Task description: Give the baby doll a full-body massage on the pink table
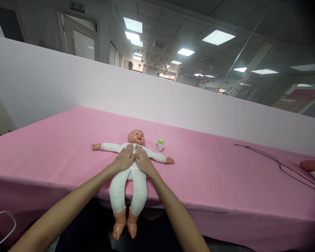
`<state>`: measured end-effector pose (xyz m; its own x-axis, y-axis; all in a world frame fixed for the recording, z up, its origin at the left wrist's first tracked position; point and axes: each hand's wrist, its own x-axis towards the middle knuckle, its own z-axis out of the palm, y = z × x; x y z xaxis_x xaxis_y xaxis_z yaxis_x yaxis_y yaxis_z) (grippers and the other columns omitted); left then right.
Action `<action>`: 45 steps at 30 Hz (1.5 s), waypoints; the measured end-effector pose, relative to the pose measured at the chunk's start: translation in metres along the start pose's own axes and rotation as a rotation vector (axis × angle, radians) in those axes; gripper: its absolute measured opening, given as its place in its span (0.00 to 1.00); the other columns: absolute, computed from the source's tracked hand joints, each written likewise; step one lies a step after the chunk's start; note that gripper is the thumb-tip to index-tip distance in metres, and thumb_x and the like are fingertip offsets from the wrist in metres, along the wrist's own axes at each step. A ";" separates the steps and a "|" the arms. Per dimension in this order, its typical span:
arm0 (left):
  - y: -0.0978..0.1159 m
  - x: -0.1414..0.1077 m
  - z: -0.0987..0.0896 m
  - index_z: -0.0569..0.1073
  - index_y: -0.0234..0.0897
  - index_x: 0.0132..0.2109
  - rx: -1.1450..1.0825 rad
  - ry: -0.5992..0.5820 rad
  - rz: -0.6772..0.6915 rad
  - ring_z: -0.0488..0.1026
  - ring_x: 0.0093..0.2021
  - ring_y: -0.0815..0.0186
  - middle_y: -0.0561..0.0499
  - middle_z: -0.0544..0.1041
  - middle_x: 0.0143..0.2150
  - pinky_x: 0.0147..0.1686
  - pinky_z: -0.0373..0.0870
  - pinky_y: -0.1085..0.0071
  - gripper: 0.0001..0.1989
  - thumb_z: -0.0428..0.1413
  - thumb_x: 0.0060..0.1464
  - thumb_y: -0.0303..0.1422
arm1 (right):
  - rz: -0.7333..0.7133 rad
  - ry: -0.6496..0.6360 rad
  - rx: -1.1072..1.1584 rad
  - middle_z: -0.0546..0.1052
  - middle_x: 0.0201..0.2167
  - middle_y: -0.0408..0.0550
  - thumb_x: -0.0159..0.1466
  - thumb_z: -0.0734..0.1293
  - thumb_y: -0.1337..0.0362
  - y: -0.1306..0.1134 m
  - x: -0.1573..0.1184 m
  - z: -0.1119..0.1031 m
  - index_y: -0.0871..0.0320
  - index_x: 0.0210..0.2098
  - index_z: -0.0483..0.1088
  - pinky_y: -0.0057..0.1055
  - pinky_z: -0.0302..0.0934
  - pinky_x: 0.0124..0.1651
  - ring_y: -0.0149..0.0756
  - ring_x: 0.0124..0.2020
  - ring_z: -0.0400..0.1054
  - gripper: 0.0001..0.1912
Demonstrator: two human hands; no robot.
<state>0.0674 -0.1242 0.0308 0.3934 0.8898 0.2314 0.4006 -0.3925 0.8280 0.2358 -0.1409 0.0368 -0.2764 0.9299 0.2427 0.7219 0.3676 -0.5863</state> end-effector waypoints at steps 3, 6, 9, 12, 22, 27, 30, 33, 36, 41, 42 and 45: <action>-0.014 0.015 -0.008 0.57 0.28 0.74 -0.007 0.036 -0.077 0.36 0.80 0.50 0.33 0.43 0.80 0.76 0.32 0.53 0.44 0.50 0.63 0.55 | 0.117 0.066 0.024 0.51 0.78 0.57 0.75 0.54 0.45 0.011 0.004 -0.002 0.63 0.77 0.51 0.52 0.35 0.79 0.49 0.79 0.42 0.39; -0.025 0.006 -0.020 0.57 0.26 0.74 -0.085 0.041 -0.136 0.35 0.80 0.48 0.30 0.42 0.79 0.76 0.32 0.55 0.46 0.55 0.60 0.55 | 0.177 0.100 0.072 0.50 0.78 0.59 0.73 0.53 0.37 0.024 -0.009 -0.003 0.63 0.77 0.50 0.53 0.35 0.79 0.51 0.79 0.41 0.45; -0.026 -0.022 -0.032 0.61 0.30 0.72 -0.154 0.016 -0.171 0.37 0.79 0.45 0.32 0.44 0.79 0.76 0.36 0.53 0.45 0.59 0.58 0.54 | 0.142 0.142 0.133 0.52 0.78 0.57 0.72 0.56 0.35 0.032 -0.034 -0.002 0.59 0.76 0.53 0.53 0.38 0.79 0.54 0.79 0.43 0.46; -0.018 -0.056 -0.041 0.65 0.37 0.72 -0.160 -0.039 -0.158 0.41 0.79 0.45 0.37 0.49 0.79 0.76 0.40 0.53 0.42 0.61 0.58 0.53 | 0.112 0.124 0.189 0.53 0.78 0.51 0.70 0.59 0.34 0.029 -0.063 0.001 0.53 0.77 0.52 0.50 0.42 0.79 0.53 0.79 0.42 0.45; 0.020 -0.044 -0.011 0.49 0.36 0.79 0.282 -0.215 0.174 0.35 0.80 0.54 0.43 0.42 0.81 0.77 0.37 0.52 0.40 0.42 0.70 0.55 | -0.049 -0.113 -0.007 0.42 0.80 0.55 0.76 0.53 0.51 -0.015 -0.044 0.003 0.66 0.78 0.42 0.50 0.31 0.80 0.46 0.80 0.34 0.39; 0.005 -0.001 -0.007 0.45 0.27 0.79 0.327 -0.186 0.070 0.33 0.80 0.54 0.38 0.39 0.81 0.77 0.35 0.52 0.44 0.34 0.70 0.57 | 0.098 -0.014 -0.038 0.47 0.79 0.57 0.74 0.54 0.52 -0.001 -0.009 0.000 0.67 0.77 0.47 0.46 0.31 0.80 0.44 0.80 0.37 0.39; -0.006 0.008 -0.011 0.43 0.23 0.78 0.320 -0.135 -0.020 0.31 0.80 0.50 0.34 0.37 0.80 0.76 0.35 0.50 0.46 0.37 0.69 0.57 | 0.242 0.075 0.017 0.47 0.79 0.61 0.74 0.53 0.46 0.012 -0.006 0.000 0.70 0.77 0.47 0.46 0.33 0.80 0.47 0.80 0.38 0.43; -0.016 -0.002 -0.021 0.41 0.21 0.78 0.264 -0.116 -0.084 0.30 0.80 0.47 0.32 0.35 0.80 0.76 0.38 0.49 0.46 0.39 0.70 0.55 | 0.252 0.102 0.061 0.46 0.78 0.65 0.74 0.52 0.42 0.020 -0.018 -0.001 0.74 0.76 0.46 0.47 0.32 0.79 0.50 0.80 0.38 0.46; -0.028 -0.022 -0.033 0.43 0.23 0.78 0.209 -0.116 -0.092 0.34 0.79 0.46 0.32 0.38 0.80 0.75 0.43 0.46 0.46 0.40 0.70 0.55 | 0.216 0.101 0.133 0.46 0.79 0.59 0.73 0.52 0.36 0.019 -0.041 -0.004 0.67 0.77 0.46 0.47 0.33 0.79 0.52 0.80 0.38 0.48; -0.034 -0.056 -0.040 0.46 0.37 0.79 0.229 -0.197 -0.048 0.40 0.79 0.48 0.41 0.48 0.80 0.75 0.49 0.47 0.43 0.42 0.68 0.57 | 0.181 0.000 0.173 0.46 0.79 0.47 0.71 0.51 0.32 0.000 -0.077 -0.005 0.52 0.78 0.46 0.45 0.34 0.80 0.48 0.80 0.34 0.47; -0.031 -0.060 -0.038 0.47 0.39 0.79 0.239 -0.199 -0.012 0.40 0.79 0.49 0.43 0.49 0.80 0.75 0.49 0.47 0.42 0.43 0.68 0.57 | 0.157 -0.023 0.155 0.44 0.80 0.47 0.72 0.51 0.33 -0.004 -0.080 -0.003 0.54 0.78 0.45 0.45 0.33 0.80 0.47 0.80 0.34 0.46; -0.014 -0.064 -0.027 0.47 0.40 0.79 0.260 -0.243 0.094 0.35 0.80 0.52 0.45 0.43 0.81 0.76 0.45 0.48 0.40 0.40 0.71 0.55 | 0.062 -0.080 0.074 0.42 0.80 0.52 0.75 0.50 0.41 -0.016 -0.077 0.003 0.61 0.78 0.44 0.47 0.31 0.80 0.47 0.80 0.33 0.42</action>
<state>0.0143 -0.1695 0.0185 0.6113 0.7777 0.1467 0.5376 -0.5441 0.6441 0.2432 -0.2182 0.0256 -0.2845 0.9479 0.1429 0.6910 0.3062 -0.6548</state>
